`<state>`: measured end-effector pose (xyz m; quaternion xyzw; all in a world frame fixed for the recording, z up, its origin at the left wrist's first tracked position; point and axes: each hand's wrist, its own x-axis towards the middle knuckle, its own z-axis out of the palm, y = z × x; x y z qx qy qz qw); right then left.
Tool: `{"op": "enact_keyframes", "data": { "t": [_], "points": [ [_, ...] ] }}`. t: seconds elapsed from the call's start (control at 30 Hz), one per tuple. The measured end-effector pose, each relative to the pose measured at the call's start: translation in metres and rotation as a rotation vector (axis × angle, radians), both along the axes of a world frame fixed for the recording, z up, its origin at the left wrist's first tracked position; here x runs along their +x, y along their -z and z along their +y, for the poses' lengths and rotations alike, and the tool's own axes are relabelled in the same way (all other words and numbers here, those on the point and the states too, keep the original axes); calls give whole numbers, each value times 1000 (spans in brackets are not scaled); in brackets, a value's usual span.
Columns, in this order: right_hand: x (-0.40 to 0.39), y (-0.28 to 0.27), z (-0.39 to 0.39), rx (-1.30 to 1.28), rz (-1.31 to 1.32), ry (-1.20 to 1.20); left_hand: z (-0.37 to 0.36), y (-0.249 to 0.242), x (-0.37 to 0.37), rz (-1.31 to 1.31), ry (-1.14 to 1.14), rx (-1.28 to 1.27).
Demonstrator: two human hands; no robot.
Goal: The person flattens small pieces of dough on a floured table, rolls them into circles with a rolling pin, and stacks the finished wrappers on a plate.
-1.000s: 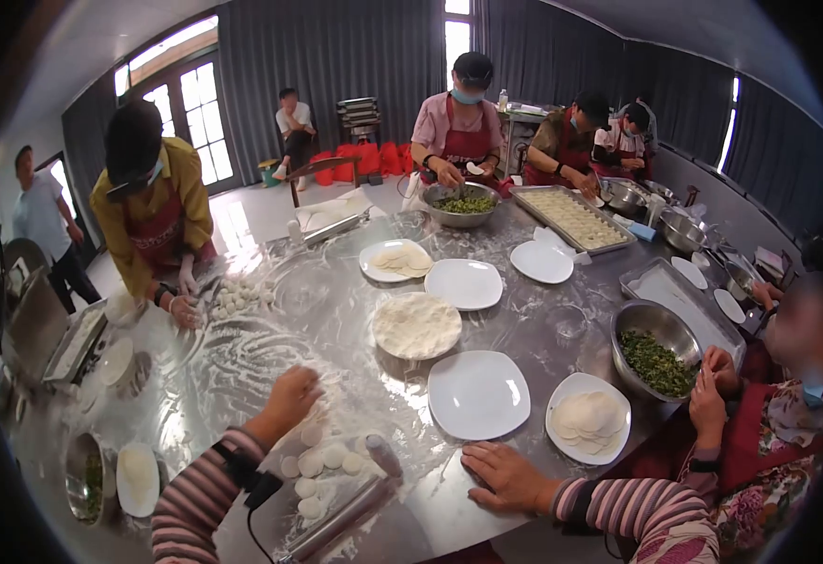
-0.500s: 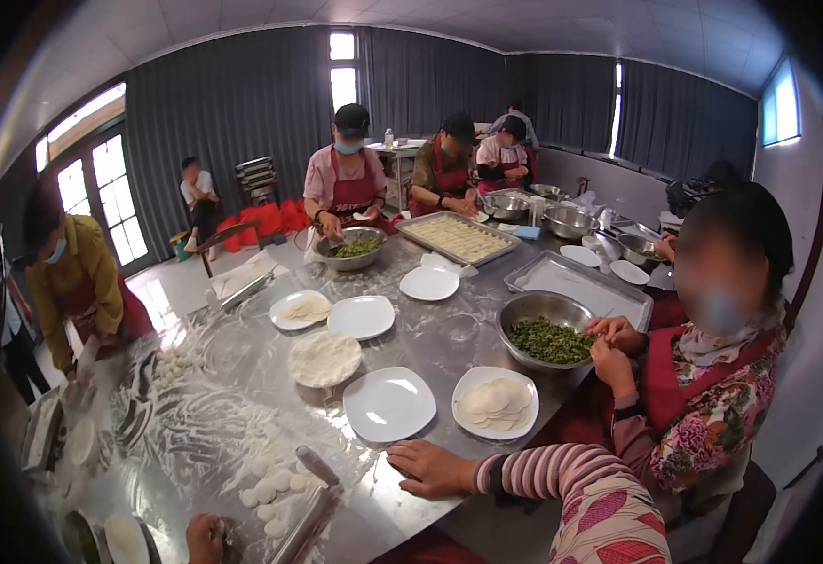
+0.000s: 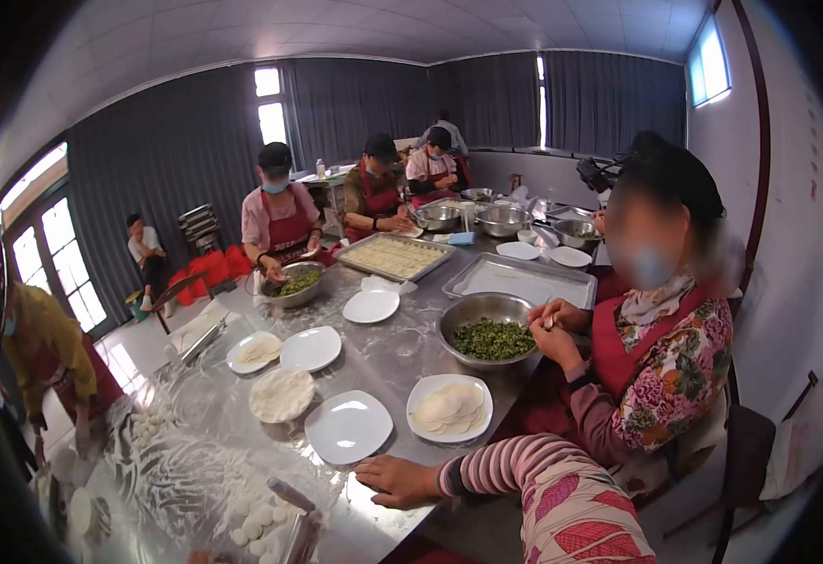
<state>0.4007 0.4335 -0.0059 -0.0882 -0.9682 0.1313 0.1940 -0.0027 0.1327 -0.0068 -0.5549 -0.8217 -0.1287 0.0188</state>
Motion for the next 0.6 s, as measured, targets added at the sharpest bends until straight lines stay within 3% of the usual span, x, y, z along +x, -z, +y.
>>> {"op": "enact_keyframes", "data": {
  "t": [0.07,0.13,0.23,0.33,0.6],
  "points": [
    [0,2,1,5,-1,7,11,-9,7,67,-94,7],
    [-1,3,1,12,-8,6,29,-22,11,-34,-248,-8],
    [-3,0,3,0,-36,6,43,-14,9,82,-118,-233],
    [-2,-3,6,-37,-50,-17,42,-1,12,24,-59,-136],
    [-3,-5,10,-39,-71,-28,45,-8,11,69,-45,-196]
  ]
}}
